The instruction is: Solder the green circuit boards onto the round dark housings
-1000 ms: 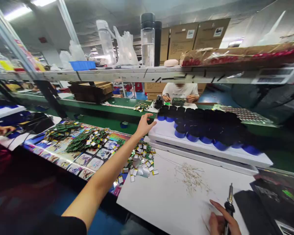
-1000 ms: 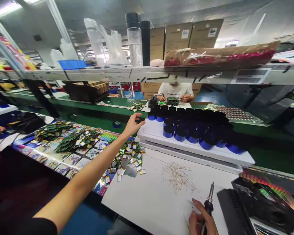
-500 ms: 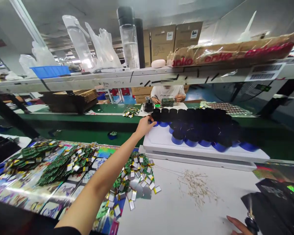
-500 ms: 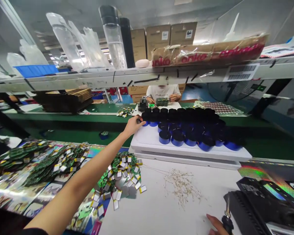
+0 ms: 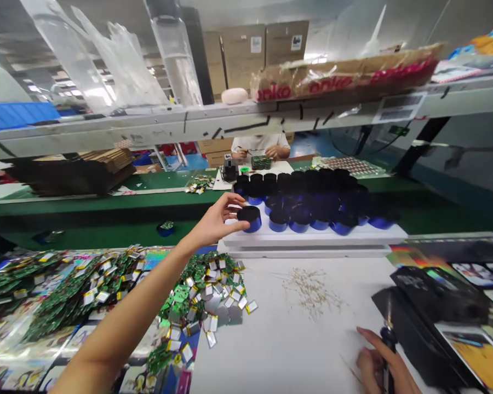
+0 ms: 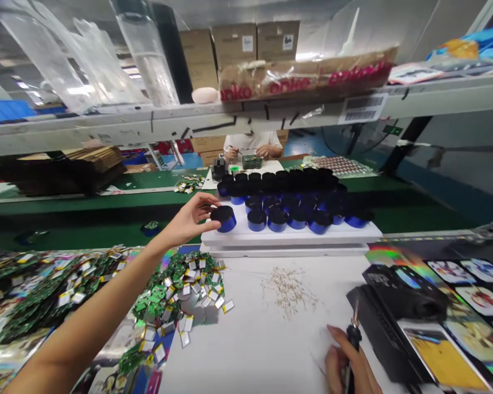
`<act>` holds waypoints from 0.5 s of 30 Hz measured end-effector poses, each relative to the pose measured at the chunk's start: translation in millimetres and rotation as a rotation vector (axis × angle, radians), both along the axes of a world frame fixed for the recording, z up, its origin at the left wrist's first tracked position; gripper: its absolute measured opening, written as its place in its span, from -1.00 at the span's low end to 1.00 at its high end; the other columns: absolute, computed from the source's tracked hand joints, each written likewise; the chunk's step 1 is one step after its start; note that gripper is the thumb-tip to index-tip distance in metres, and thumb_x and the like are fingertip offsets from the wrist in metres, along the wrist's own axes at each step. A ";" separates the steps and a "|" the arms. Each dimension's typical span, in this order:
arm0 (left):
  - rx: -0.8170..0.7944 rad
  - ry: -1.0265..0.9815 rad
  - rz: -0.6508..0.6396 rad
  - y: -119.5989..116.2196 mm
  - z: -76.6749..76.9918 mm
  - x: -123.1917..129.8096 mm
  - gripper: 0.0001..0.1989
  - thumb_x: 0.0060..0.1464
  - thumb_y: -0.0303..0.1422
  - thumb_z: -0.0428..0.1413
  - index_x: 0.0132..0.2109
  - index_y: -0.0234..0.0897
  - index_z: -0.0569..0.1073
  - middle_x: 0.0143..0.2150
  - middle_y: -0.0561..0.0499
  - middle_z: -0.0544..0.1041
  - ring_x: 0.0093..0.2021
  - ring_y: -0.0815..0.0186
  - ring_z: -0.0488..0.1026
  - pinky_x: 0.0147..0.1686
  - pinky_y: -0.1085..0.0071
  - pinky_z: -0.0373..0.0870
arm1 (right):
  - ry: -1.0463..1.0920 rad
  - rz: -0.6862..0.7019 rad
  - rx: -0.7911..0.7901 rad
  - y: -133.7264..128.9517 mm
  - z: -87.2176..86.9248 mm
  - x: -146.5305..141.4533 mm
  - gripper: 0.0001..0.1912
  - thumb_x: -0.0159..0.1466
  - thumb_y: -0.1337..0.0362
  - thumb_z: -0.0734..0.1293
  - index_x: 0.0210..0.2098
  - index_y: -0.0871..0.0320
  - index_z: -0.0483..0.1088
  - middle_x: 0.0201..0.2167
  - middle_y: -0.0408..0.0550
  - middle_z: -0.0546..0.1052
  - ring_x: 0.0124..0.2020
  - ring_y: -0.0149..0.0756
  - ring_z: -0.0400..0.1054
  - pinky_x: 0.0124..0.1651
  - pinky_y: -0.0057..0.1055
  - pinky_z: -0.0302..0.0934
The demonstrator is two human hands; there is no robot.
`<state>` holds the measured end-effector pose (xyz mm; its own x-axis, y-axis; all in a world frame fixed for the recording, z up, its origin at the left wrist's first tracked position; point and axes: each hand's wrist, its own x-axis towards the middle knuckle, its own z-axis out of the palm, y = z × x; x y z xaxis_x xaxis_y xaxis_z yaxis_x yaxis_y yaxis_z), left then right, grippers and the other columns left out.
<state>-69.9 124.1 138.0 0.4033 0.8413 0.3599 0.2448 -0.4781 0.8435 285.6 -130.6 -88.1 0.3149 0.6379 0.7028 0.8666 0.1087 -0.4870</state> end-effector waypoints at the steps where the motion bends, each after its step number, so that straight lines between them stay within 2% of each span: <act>1: -0.045 0.023 -0.116 -17.8 0.4 4.2 -0.46 0.04 -0.24 0.44 0.10 -0.17 0.41 0.16 -0.12 0.53 0.10 0.18 0.57 0.14 0.26 0.54 | 0.001 0.045 -0.017 -0.7 2.8 2.3 -0.71 0.34 0.23 0.42 0.04 0.06 0.60 -0.29 -0.07 0.70 -0.51 -0.27 0.55 -0.30 -0.30 0.51; 4: -0.165 0.179 -0.433 -66.7 -13.1 24.5 -0.44 0.07 -0.25 0.45 0.15 -0.17 0.43 0.17 -0.12 0.54 0.11 0.15 0.59 0.16 0.22 0.57 | 0.103 0.120 -0.100 -2.1 18.5 5.6 -0.73 0.38 0.19 0.36 0.01 0.12 0.58 -0.38 -0.09 0.66 -0.48 -0.28 0.55 -0.29 -0.34 0.49; 7: -0.137 0.331 -0.577 -100.4 -47.1 51.5 -0.47 0.13 -0.25 0.40 0.19 -0.17 0.44 0.19 -0.11 0.55 0.15 0.13 0.57 0.18 0.22 0.55 | 0.288 0.197 -0.232 -0.6 33.3 6.4 -0.70 0.43 0.13 0.34 0.04 0.12 0.57 -0.46 -0.14 0.59 -0.50 -0.32 0.49 -0.28 -0.35 0.48; 9: -0.095 0.380 -0.581 -112.8 -74.5 68.5 -0.50 0.16 -0.29 0.35 0.21 -0.16 0.43 0.20 -0.10 0.54 0.17 0.12 0.54 0.20 0.22 0.52 | 0.479 0.316 -0.288 1.6 37.6 6.2 -0.67 0.50 0.09 0.26 0.09 0.11 0.52 -0.39 -0.12 0.61 -0.53 -0.37 0.44 -0.36 -0.38 0.44; 10: -0.082 0.396 -0.575 -116.3 -87.5 75.6 -0.50 0.16 -0.32 0.33 0.22 -0.16 0.42 0.19 -0.10 0.53 0.18 0.11 0.52 0.21 0.22 0.51 | 0.591 0.371 -0.260 2.7 38.2 5.8 -0.64 0.52 0.05 0.22 0.13 0.10 0.48 -0.29 -0.07 0.64 -0.52 -0.38 0.44 -0.46 -0.41 0.38; 12: -0.059 0.418 -0.557 -119.3 -109.5 86.1 -0.49 0.16 -0.36 0.30 0.23 -0.15 0.41 0.19 -0.10 0.49 0.21 0.10 0.50 0.24 0.21 0.48 | 0.703 0.447 -0.195 4.8 37.6 4.5 -0.54 0.51 -0.02 0.22 0.27 0.07 0.34 -0.26 -0.09 0.61 -0.54 -0.40 0.39 -0.54 -0.43 0.31; 15: -0.018 0.452 -0.477 -119.8 -130.0 92.3 -0.47 0.14 -0.36 0.27 0.24 -0.15 0.38 0.17 -0.12 0.45 0.22 0.08 0.47 0.28 0.18 0.45 | 0.759 0.431 -0.115 6.0 35.2 3.0 -0.46 0.47 -0.05 0.27 0.35 -0.01 0.21 -0.28 -0.19 0.52 -0.59 -0.46 0.29 -0.56 -0.46 0.23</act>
<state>22.4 4.3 7.9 0.8416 0.5373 0.0554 0.3415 -0.6087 0.7162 288.6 -124.6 -52.9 0.3865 0.8631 0.3252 0.1992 0.2661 -0.9431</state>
